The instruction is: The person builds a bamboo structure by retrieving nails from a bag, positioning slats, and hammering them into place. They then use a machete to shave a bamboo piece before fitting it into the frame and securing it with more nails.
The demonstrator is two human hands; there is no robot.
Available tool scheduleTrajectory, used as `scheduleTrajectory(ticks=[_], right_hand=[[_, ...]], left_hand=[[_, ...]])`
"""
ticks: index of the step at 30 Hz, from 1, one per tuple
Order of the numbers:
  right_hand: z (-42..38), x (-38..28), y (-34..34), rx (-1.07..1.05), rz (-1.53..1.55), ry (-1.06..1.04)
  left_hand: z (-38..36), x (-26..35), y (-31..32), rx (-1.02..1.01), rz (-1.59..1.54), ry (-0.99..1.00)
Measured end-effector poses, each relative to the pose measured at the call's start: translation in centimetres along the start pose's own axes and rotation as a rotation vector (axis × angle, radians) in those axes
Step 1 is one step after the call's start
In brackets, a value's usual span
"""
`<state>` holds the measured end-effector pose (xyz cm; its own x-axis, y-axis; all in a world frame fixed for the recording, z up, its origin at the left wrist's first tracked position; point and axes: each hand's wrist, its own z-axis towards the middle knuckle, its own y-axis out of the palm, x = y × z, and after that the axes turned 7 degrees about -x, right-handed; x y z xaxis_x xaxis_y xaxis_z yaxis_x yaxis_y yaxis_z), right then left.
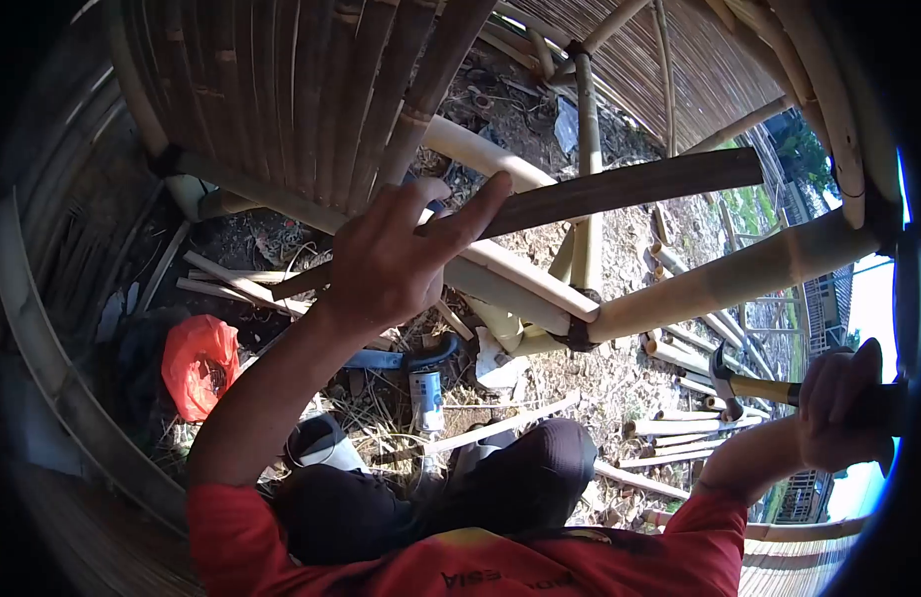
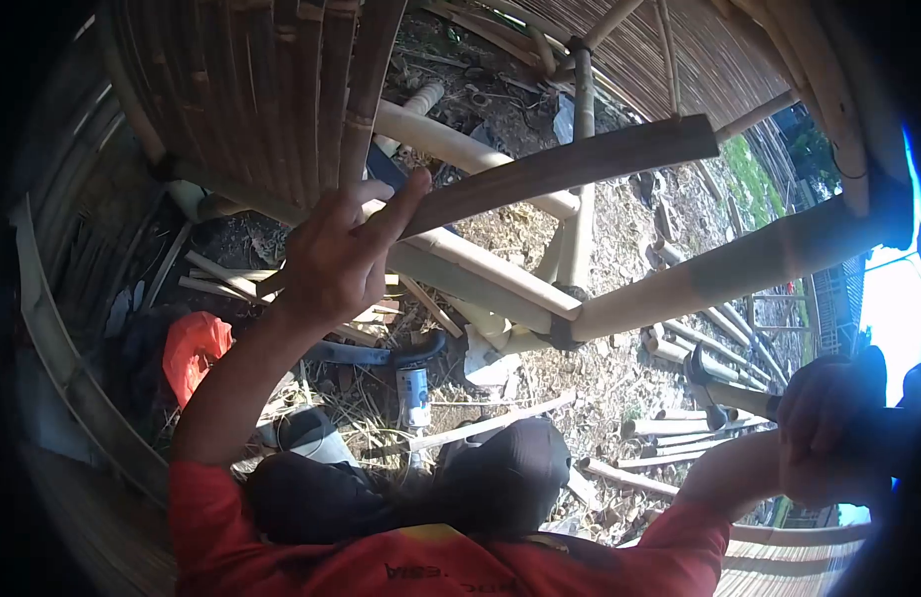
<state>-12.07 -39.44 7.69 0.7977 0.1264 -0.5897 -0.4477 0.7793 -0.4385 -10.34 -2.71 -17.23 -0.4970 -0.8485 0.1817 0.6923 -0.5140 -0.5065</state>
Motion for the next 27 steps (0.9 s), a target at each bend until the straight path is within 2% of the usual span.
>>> scheduleTrajectory(ticks=[2,4,6,8,10,12,14,16,18,20,21,22,23,25,26,27], right_hand=[[-1.4,1.6,-0.1,0.033,-0.066,0.072],[-3.4,4.0,-1.0,0.112,0.123,0.1],[-4.8,6.4,-1.3,0.149,0.181,0.128],[-4.5,9.5,-0.6,0.16,0.377,0.106],[-3.0,13.2,-1.2,-0.077,0.744,0.126],[-0.6,16.6,0.5,-0.201,0.671,0.072],[1.7,20.1,1.4,-0.445,0.694,0.059],[3.0,21.6,3.6,-0.387,0.546,0.167],[3.4,23.7,6.3,-0.285,0.622,0.219],[5.3,21.4,8.7,-0.093,0.427,0.387],[4.7,23.7,10.3,0.012,0.322,0.321],[5.2,23.6,10.9,0.013,0.322,0.322],[5.8,23.4,11.3,0.132,0.315,0.397],[6.3,24.0,11.5,0.314,0.217,0.548],[6.3,23.7,11.7,0.314,0.213,0.55],[6.4,23.1,11.9,0.428,0.21,0.622]], left_hand=[[-5.0,0.7,-0.2,-0.396,0.04,-0.084],[-8.7,1.2,0.6,-0.617,0.137,-0.153],[-11.8,1.3,1.4,-0.707,0.211,-0.199],[-11.9,1.5,1.6,-0.701,0.177,-0.2],[-11.0,0.8,1.3,-0.796,0.246,-0.182],[-9.3,-0.8,0.8,-0.819,0.276,-0.157],[-7.1,-1.8,-0.1,-0.863,0.363,-0.134],[-5.3,-2.3,-0.6,-0.859,0.396,-0.133],[-3.7,-2.3,-0.9,-0.805,0.344,-0.107],[-3.3,-2.2,-1.0,-0.817,0.342,-0.109],[-3.3,-2.0,-0.9,-0.783,0.3,-0.142],[-3.2,-1.6,-0.8,-0.747,0.258,-0.175],[-3.2,-0.5,-1.0,-0.828,0.269,-0.265],[-3.8,1.9,-0.2,-0.76,0.226,-0.423],[-4.5,2.6,0.2,-0.753,0.18,-0.497],[-4.5,3.3,0.4,-0.744,0.039,-0.568]])
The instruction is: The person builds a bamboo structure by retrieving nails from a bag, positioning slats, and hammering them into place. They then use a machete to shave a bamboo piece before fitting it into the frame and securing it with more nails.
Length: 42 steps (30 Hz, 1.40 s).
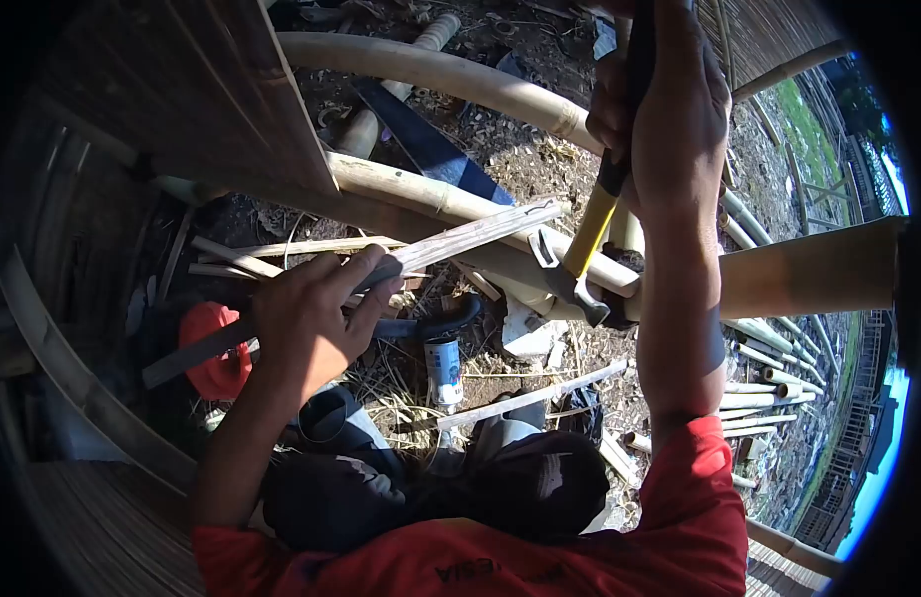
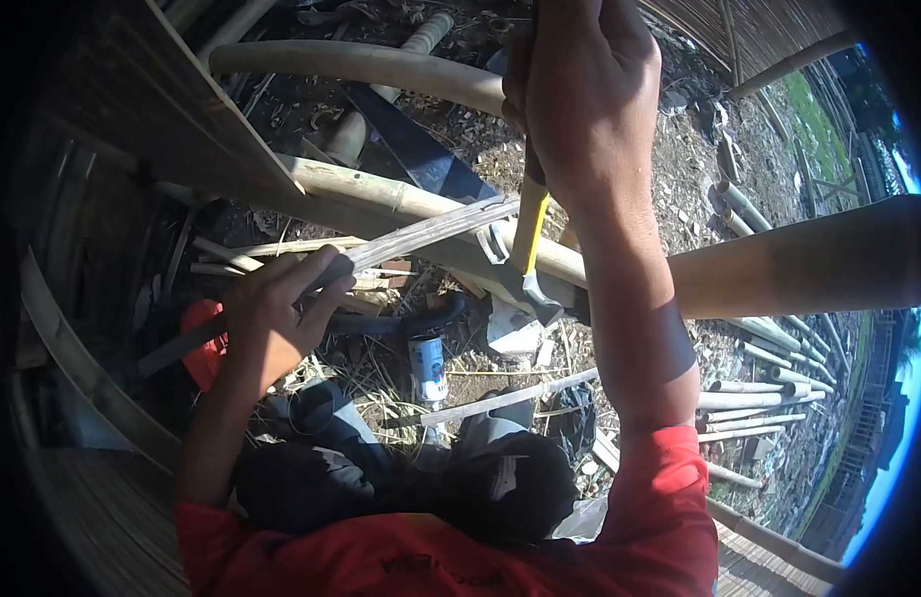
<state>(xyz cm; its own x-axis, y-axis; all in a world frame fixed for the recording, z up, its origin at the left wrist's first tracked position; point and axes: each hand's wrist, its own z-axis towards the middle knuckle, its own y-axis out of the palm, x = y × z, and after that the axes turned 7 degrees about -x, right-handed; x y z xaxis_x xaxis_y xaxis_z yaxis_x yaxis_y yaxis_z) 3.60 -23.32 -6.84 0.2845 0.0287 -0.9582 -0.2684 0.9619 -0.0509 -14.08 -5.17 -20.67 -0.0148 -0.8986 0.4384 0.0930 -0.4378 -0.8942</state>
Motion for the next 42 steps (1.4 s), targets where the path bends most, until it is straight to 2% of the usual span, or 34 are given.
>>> scheduleTrajectory(ticks=[1,2,3,5,6,7,9,11,13,15,17,19,20,21,23,25,27,31,34,37,39,41,42], right_hand=[[-0.3,-0.3,0.4,0.119,0.019,0.061],[-0.4,-0.4,1.8,0.301,-0.028,0.077],[-0.3,-0.4,1.7,0.303,-0.031,0.078],[0.5,-0.2,0.5,0.367,0.107,0.212],[0.6,3.8,-2.2,0.243,0.03,-0.002],[0.7,4.2,-2.6,0.243,0.026,-0.003],[0.8,4.6,-3.1,0.362,0.124,-0.055],[1.0,4.8,-3.8,0.4,0.158,-0.069],[1.0,4.9,-4.5,0.49,0.014,-0.164],[1.1,5.3,-6.3,0.479,-0.014,-0.215],[1.3,5.2,-7.1,0.357,-0.003,-0.322],[0.9,5.0,-7.5,0.294,0.04,-0.279],[0.5,5.0,-7.7,0.197,0.096,-0.237],[0.2,5.0,-7.8,0.103,0.151,-0.193],[0.0,5.3,-7.5,0.059,0.206,-0.174],[0.5,5.7,-7.1,0.128,0.248,-0.166],[1.0,6.3,-7.9,0.108,0.251,-0.177],[1.8,7.0,-9.0,0.087,0.344,-0.209],[1.9,6.6,-9.2,0.186,0.309,-0.168],[2.1,6.2,-9.8,0.278,0.174,-0.33],[1.9,5.9,-10.1,0.258,0.143,-0.33],[0.9,5.6,-8.1,0.03,0.091,-0.482],[0.2,4.6,-7.2,-0.006,0.121,-0.419]], left_hand=[[-0.3,0.6,0.0,-0.063,0.018,-0.025],[-0.6,1.0,0.8,-0.028,-0.076,-0.058],[-0.9,1.1,1.6,0.007,-0.168,-0.091],[-1.4,1.3,1.7,0.031,-0.25,-0.083],[-1.6,1.4,1.3,-0.035,-0.272,-0.116],[-1.8,1.5,1.1,-0.099,-0.292,-0.15],[-2.0,1.0,1.2,-0.039,-0.243,-0.103],[-1.7,0.1,0.6,-0.093,-0.065,-0.049],[-1.2,0.2,0.0,-0.122,-0.098,-0.082],[-0.6,-0.3,-0.3,-0.132,-0.132,-0.041],[0.3,-0.6,-0.7,-0.155,-0.139,-0.026],[0.8,-0.9,-0.8,-0.225,-0.197,-0.051],[1.2,-1.6,-0.2,-0.167,-0.188,0.095],[1.6,-2.0,0.4,-0.169,-0.189,0.099],[2.5,-2.3,1.0,-0.107,-0.249,0.214],[3.6,-1.8,0.8,-0.12,-0.242,0.264],[4.6,-1.0,0.0,-0.159,-0.181,0.305],[5.7,-1.4,-0.4,-0.23,-0.218,0.288],[6.2,-1.4,-0.2,-0.262,-0.248,0.258],[6.4,-1.9,-0.4,-0.256,-0.113,0.348],[6.5,-1.2,0.4,-0.218,-0.151,0.325],[6.7,-0.9,0.7,-0.177,-0.186,0.307],[6.8,-0.8,0.7,-0.198,-0.222,0.277]])
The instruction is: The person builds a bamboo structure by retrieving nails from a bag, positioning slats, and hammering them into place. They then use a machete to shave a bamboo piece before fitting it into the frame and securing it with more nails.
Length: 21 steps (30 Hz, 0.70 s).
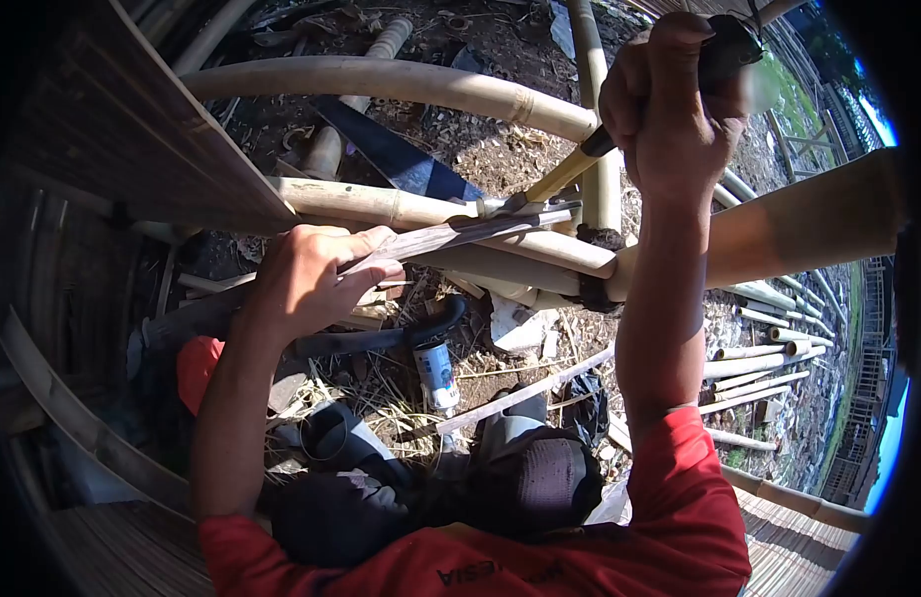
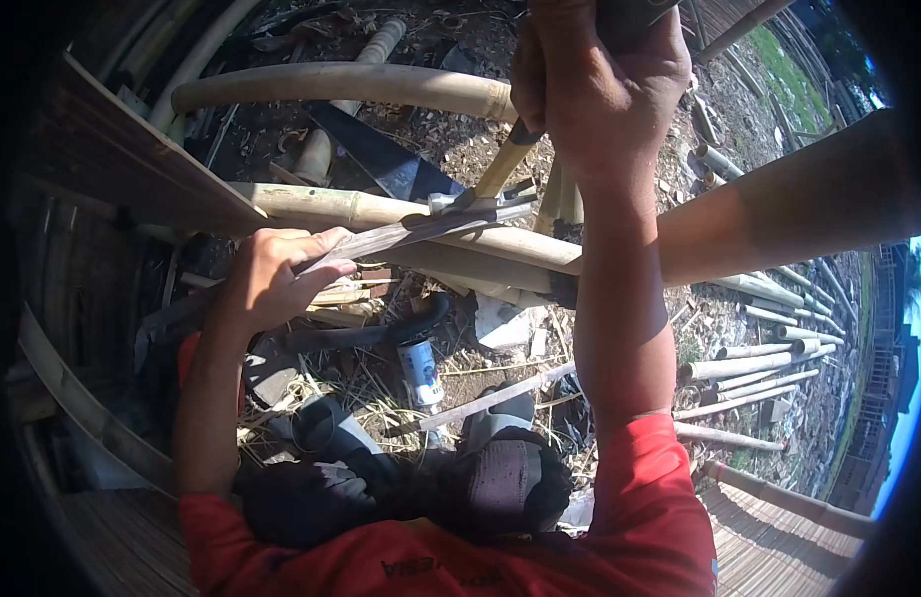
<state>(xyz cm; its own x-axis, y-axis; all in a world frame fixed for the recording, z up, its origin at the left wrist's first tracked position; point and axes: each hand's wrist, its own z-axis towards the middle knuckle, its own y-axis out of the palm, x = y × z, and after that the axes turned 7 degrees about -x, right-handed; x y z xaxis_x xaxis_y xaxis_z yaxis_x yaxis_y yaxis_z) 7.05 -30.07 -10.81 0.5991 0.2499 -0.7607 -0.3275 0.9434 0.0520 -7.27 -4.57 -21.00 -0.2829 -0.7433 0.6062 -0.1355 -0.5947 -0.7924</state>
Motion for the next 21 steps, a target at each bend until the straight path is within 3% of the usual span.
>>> scheduleTrajectory(ticks=[1,2,4,7,8,9,16,18,21], right_hand=[[0.2,-0.4,0.7,-0.002,0.0,0.001],[0.4,-0.6,1.3,-0.067,0.099,0.08],[1.5,-1.2,1.3,-0.237,0.266,0.299],[2.4,-2.2,1.4,-0.214,0.219,0.359],[2.6,-0.7,0.6,-0.337,0.377,0.298],[2.5,-0.3,0.3,-0.342,0.378,0.302],[0.8,-3.1,3.9,-0.187,0.135,0.304],[1.0,-2.8,4.9,0.017,0.025,0.357],[1.1,-2.0,2.3,-0.13,0.01,0.298]], left_hand=[[0.0,0.0,0.0,-0.012,-0.042,-0.03],[-0.2,-1.0,0.6,0.017,0.014,0.053],[-0.5,-1.2,0.4,-0.023,0.048,0.015],[-0.5,-1.8,0.1,-0.061,0.093,-0.042],[-0.2,-2.4,0.2,-0.013,0.102,0.048],[0.0,-2.8,0.3,0.031,0.109,0.142],[-0.3,-2.2,1.1,-0.003,-0.019,-0.031],[-0.5,-1.8,1.1,-0.009,0.002,-0.022],[-0.7,-1.9,0.9,0.032,0.065,-0.005]])
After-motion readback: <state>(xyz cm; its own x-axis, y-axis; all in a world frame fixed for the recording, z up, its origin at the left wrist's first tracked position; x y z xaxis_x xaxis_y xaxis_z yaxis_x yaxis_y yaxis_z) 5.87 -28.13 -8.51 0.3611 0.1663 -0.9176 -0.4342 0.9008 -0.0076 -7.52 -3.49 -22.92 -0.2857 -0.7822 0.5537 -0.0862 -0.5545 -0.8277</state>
